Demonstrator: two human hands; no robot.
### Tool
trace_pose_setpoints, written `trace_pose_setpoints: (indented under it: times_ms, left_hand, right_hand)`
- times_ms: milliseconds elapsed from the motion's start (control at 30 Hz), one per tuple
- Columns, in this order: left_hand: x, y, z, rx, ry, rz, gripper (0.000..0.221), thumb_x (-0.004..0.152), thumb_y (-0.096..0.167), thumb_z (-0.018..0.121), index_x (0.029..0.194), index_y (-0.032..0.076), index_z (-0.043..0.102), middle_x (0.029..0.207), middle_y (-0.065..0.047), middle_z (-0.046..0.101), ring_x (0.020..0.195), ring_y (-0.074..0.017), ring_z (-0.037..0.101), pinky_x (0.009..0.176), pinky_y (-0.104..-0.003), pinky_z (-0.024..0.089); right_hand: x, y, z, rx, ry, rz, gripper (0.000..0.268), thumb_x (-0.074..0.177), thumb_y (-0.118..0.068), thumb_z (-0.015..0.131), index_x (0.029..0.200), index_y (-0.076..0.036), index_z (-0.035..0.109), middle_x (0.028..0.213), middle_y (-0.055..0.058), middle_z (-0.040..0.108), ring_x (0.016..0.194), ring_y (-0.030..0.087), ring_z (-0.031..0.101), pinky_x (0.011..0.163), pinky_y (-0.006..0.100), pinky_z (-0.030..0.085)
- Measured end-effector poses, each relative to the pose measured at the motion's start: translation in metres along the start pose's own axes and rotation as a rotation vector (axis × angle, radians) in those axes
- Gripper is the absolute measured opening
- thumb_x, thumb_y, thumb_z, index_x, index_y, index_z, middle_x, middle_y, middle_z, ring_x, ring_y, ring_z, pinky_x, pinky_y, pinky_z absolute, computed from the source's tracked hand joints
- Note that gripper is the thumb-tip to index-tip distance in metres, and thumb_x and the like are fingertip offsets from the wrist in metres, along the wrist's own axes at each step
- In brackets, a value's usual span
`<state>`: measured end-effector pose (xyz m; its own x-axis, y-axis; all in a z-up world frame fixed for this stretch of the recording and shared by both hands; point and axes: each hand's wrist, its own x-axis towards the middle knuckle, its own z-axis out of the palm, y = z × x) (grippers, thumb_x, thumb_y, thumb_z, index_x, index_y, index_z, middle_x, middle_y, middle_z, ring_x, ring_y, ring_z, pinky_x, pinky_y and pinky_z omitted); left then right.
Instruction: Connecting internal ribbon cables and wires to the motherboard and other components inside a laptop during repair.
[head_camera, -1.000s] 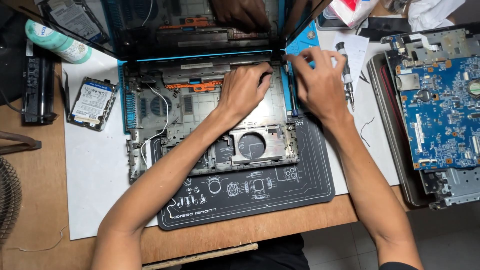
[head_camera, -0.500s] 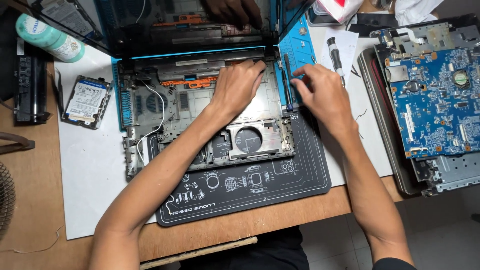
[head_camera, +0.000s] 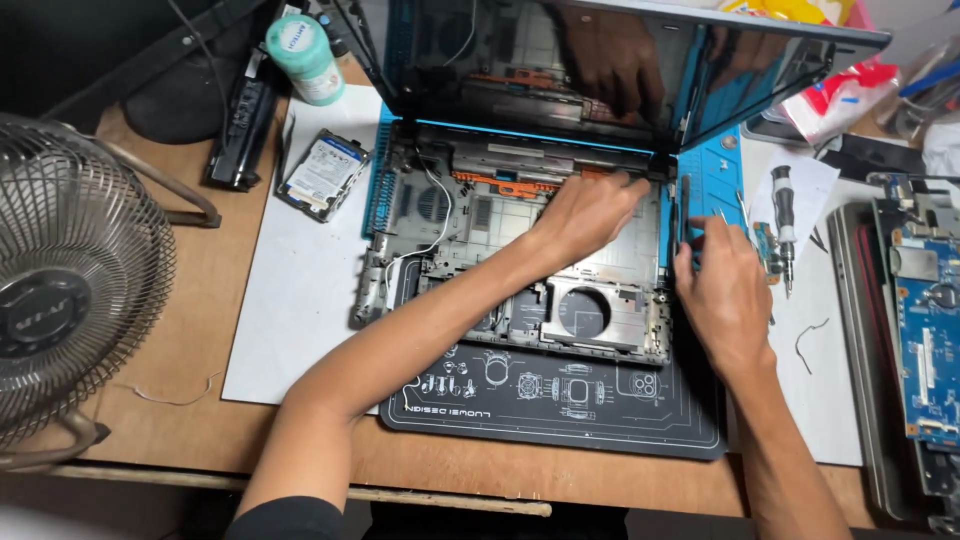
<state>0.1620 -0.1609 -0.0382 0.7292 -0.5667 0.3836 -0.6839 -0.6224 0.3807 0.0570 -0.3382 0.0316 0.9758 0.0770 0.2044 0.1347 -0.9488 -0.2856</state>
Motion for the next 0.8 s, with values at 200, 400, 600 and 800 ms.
trace_pose_setpoints:
  times_ms: [200, 400, 600, 800]
  left_hand:
    - [0.001, 0.0, 0.0, 0.006, 0.01, 0.006, 0.033, 0.093, 0.009, 0.056, 0.125, 0.007, 0.065, 0.096, -0.017, 0.073, 0.072, -0.0424, 0.074, 0.062, -0.054, 0.059]
    - [0.003, 0.001, 0.001, -0.029, 0.003, 0.017, 0.033, 0.094, 0.008, 0.054, 0.125, 0.006, 0.065, 0.093, -0.016, 0.072, 0.069, -0.0431, 0.073, 0.06, -0.055, 0.058]
    - [0.003, 0.012, -0.015, -0.026, 0.022, 0.029, 0.016, 0.092, 0.0, 0.054, 0.101, -0.004, 0.067, 0.069, -0.015, 0.061, 0.046, -0.0368, 0.058, 0.039, -0.051, 0.043]
    - [0.0, -0.001, -0.002, -0.023, 0.002, 0.041, 0.028, 0.094, 0.012, 0.055, 0.117, 0.008, 0.07, 0.086, -0.012, 0.07, 0.065, -0.0421, 0.072, 0.054, -0.053, 0.056]
  right_hand:
    - [-0.004, 0.002, 0.003, -0.056, -0.04, 0.059, 0.033, 0.098, -0.005, 0.066, 0.13, 0.001, 0.064, 0.095, 0.018, 0.067, 0.084, 0.039, 0.073, 0.062, 0.05, 0.061]
    - [0.002, 0.029, 0.017, -0.05, 0.013, 0.104, 0.037, 0.098, -0.006, 0.064, 0.133, 0.003, 0.061, 0.092, 0.019, 0.065, 0.083, 0.045, 0.071, 0.062, 0.058, 0.058]
    - [0.007, 0.035, 0.002, -0.069, 0.252, 0.065, 0.028, 0.097, -0.005, 0.06, 0.122, 0.004, 0.07, 0.106, 0.023, 0.058, 0.091, 0.044, 0.061, 0.071, 0.054, 0.049]
    - [0.022, 0.031, 0.013, 0.551, 0.468, -0.178, 0.011, 0.101, 0.014, 0.066, 0.109, 0.01, 0.061, 0.099, 0.022, 0.06, 0.09, 0.036, 0.073, 0.084, 0.04, 0.059]
